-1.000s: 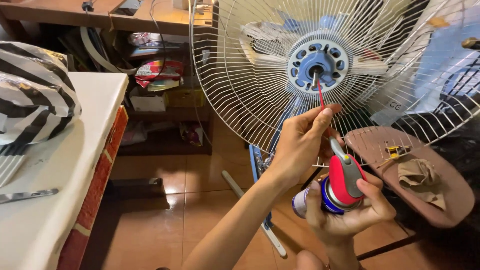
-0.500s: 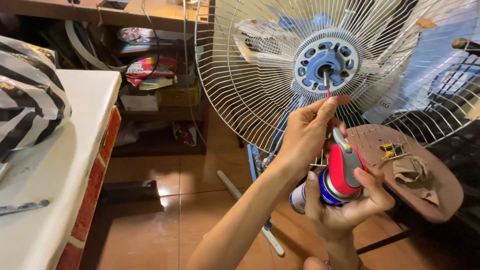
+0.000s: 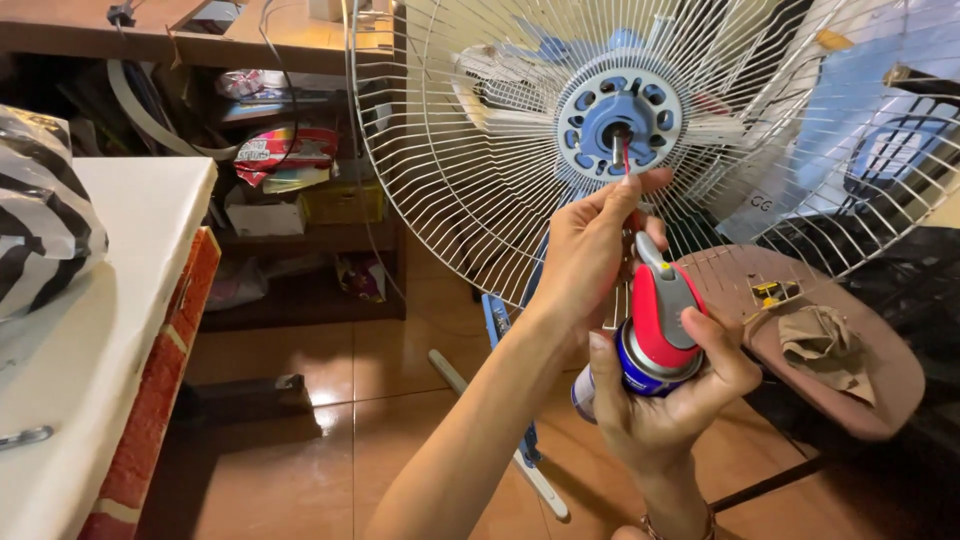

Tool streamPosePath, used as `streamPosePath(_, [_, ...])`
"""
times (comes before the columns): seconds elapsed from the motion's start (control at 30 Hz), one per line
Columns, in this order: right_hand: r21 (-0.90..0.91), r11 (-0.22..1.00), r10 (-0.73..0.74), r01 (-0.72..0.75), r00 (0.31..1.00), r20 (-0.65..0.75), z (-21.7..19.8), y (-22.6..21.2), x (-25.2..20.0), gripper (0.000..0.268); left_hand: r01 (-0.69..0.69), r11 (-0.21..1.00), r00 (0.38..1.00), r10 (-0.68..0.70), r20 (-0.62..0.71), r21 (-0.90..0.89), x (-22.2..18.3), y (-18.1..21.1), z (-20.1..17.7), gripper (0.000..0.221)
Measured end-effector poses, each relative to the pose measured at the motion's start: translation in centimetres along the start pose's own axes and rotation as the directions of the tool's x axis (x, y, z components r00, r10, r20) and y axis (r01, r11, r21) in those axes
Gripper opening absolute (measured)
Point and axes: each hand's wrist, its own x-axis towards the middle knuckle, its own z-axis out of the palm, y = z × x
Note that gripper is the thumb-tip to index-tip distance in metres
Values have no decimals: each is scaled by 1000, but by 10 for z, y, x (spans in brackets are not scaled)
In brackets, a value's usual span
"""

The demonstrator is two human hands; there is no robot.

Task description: Applying lubricant to the shaft of an electric fan motor using a spray can with a precision straw.

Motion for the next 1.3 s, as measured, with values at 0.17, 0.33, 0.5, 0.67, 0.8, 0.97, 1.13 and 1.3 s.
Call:
streamPosePath(0.17, [0,1000,11,-11,1000,-14,-6,0,7,56,19,1000,1000,-19,-18,-8,0,0,7,37])
streamPosePath(0.33, [-41,997,59,-59,998,2,-12,-11,18,55,20,998,999,-22,-28,-53,2,-6,9,39])
streamPosePath(0.5, [-23,999,38,-37,999,7,-18,-9,18,56,30,996,999,-32,-25,-88,-9,-2,15,36])
streamPosePath(0.67, [-19,999,48,-48,999,10,-17,-11,23,55,8,999,998,-10,-56,-33,-12,-3,15,39])
streamPosePath(0.8, [-7,999,40,-40,999,20,-21,-13,24,54,-102,954,966,162,-199,283,-22,8,17,23])
streamPosePath(0.97, [-95,995,16,-15,1000,9,-24,-15,26,58,-429,334,646,763,27,839,-9,-2,-10,23])
streamPosePath(1.13, [92,994,51,-55,998,45,-21,-27,32,51,-627,15,493,782,381,779,11,3,-24,22])
streamPosePath(1.3, [56,998,22,-26,998,59,-24,-33,34,51,-659,-65,486,724,489,749,21,-2,-30,21])
